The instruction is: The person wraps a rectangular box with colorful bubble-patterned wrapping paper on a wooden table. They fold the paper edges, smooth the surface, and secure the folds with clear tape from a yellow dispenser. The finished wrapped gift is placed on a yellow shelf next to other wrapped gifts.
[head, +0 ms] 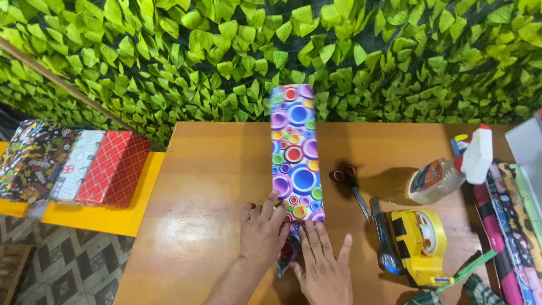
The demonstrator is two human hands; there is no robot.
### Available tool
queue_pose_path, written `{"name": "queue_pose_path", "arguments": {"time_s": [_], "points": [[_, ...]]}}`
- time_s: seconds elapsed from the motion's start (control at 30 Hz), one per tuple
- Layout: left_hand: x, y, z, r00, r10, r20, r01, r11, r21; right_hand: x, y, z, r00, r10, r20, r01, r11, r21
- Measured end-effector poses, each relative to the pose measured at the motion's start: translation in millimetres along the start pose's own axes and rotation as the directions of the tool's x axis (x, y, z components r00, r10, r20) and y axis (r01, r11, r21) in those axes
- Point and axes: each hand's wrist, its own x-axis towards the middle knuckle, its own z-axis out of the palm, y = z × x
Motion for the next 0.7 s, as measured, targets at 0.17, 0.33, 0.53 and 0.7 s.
{"name": "queue_pose_path", "arguments": {"time_s": [0.17,0.33,0.53,0.7], "points": [[-12,-6,-28,0.976,0.097,0.196,-0.066,0.985,-0.162,11,1,-29,0.999,0.036,0.018,-0.04,0.958,0.284],[-16,-31,-48,0.841,0.526,0.125,-0.495,0.842,-0.214,7,-3,-32,0.999,-0.008,0.052,-0.009,0.947,0.32],[8,-26,-39,0.785,0.543,0.297,-0.523,0.839,-0.151,9,1,-18,0.998,0.002,0.062,-0.018,0.966,0.257],[23,-36,-47,0.769,0.546,0.333,-0.44,0.83,-0.344,21,11,-13,0.996,-0.046,-0.074,0.066,0.95,0.304]]}}
